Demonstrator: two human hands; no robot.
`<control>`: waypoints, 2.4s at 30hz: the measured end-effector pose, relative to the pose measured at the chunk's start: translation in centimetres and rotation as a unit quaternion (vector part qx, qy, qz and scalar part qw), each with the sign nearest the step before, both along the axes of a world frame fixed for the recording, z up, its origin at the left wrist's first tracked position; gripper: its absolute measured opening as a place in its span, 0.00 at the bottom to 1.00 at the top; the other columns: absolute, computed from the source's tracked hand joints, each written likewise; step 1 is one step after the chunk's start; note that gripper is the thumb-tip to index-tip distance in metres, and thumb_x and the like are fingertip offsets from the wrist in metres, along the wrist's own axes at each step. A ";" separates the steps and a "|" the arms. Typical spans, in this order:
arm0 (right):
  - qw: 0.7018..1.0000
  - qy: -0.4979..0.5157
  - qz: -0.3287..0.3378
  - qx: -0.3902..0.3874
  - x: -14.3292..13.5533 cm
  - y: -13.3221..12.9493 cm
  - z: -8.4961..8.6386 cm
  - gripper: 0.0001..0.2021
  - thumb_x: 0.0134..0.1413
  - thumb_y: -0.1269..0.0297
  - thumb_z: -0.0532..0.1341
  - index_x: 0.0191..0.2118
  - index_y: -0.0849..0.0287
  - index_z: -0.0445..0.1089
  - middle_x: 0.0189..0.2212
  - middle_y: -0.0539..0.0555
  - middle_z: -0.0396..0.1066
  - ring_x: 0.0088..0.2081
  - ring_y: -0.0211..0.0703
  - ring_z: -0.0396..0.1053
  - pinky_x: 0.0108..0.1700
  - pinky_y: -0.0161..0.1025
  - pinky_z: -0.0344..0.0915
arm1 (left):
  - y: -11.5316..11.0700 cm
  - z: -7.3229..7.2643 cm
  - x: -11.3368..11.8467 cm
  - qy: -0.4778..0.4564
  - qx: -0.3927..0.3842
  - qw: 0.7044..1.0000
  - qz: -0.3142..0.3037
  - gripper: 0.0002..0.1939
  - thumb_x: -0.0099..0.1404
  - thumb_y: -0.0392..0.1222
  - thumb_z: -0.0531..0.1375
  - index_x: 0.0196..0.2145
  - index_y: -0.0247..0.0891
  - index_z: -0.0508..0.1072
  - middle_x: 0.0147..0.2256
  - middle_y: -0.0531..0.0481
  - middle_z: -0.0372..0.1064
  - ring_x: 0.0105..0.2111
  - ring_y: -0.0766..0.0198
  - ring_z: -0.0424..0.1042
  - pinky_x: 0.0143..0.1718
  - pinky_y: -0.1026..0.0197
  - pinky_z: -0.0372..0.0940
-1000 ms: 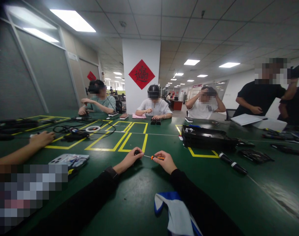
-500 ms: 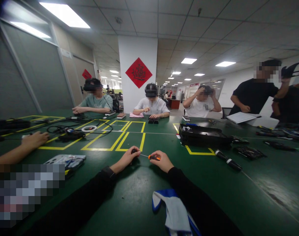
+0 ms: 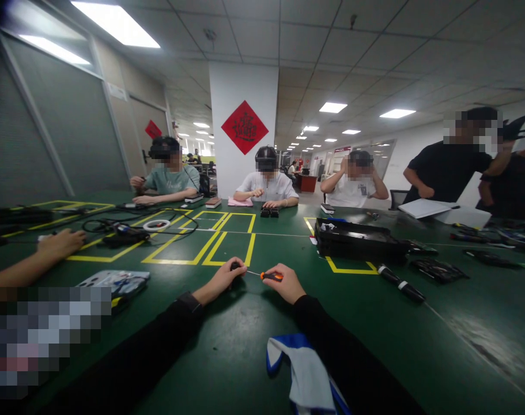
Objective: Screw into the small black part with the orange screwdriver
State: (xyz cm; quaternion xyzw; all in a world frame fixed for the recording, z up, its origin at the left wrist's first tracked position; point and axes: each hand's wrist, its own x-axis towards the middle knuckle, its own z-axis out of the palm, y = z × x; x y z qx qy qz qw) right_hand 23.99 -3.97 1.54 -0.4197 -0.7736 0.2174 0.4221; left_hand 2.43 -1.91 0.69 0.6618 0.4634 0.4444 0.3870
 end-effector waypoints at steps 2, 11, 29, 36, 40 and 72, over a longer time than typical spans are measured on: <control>0.999 0.014 0.003 -0.047 0.0 0.2 -0.3 0.15 0.39 0.56 0.62 0.34 0.61 0.68 0.29 0.51 0.67 0.23 0.33 0.61 0.24 0.31 0.58 | 0.0 0.0 0.0 0.003 0.005 1.000 0.002 0.15 0.53 0.52 0.54 0.33 0.38 0.63 0.25 0.56 0.62 0.17 0.74 0.57 0.11 0.72 0.50; 0.990 0.018 0.022 -0.137 0.2 1.1 -0.7 0.24 0.53 0.51 0.48 0.27 0.66 0.72 0.10 0.45 0.54 0.15 0.30 0.52 0.21 0.30 0.50 | 0.1 -0.1 0.0 0.000 0.002 1.000 -0.002 0.15 0.54 0.51 0.54 0.33 0.38 0.63 0.24 0.56 0.61 0.16 0.74 0.57 0.11 0.73 0.49; 0.957 0.050 0.082 -0.273 0.9 1.1 0.5 0.25 0.52 0.48 0.47 0.32 0.67 0.70 0.09 0.44 0.55 0.09 0.26 0.46 0.11 0.27 0.42 | -0.4 0.4 -0.1 0.000 0.000 1.000 -0.008 0.14 0.53 0.50 0.55 0.33 0.38 0.63 0.24 0.56 0.60 0.19 0.73 0.58 0.14 0.72 0.50; 0.965 0.058 0.084 -0.243 0.9 1.0 0.0 0.19 0.38 0.57 0.63 0.38 0.61 0.65 0.28 0.50 0.69 0.14 0.25 0.53 0.13 0.26 0.48 | -0.4 0.6 0.1 0.009 0.040 0.999 -0.009 0.12 0.53 0.49 0.55 0.31 0.37 0.64 0.25 0.55 0.62 0.23 0.71 0.60 0.21 0.70 0.55; 0.952 0.033 0.112 -0.282 0.6 1.2 0.2 0.17 0.46 0.53 0.57 0.36 0.63 0.66 0.20 0.50 0.69 0.11 0.26 0.50 0.13 0.26 0.45 | -0.1 0.5 0.1 0.010 0.069 0.997 -0.019 0.12 0.53 0.48 0.56 0.30 0.36 0.65 0.26 0.55 0.61 0.26 0.69 0.61 0.26 0.68 0.57; 0.994 -0.110 0.001 0.008 -0.7 -0.6 0.2 0.14 0.55 0.62 0.48 0.30 0.61 0.69 0.26 0.52 0.65 0.30 0.37 0.61 0.35 0.34 0.56 | -0.5 0.9 0.0 -0.023 -0.009 1.000 0.008 0.13 0.52 0.49 0.55 0.33 0.38 0.64 0.25 0.55 0.65 0.19 0.73 0.60 0.15 0.71 0.52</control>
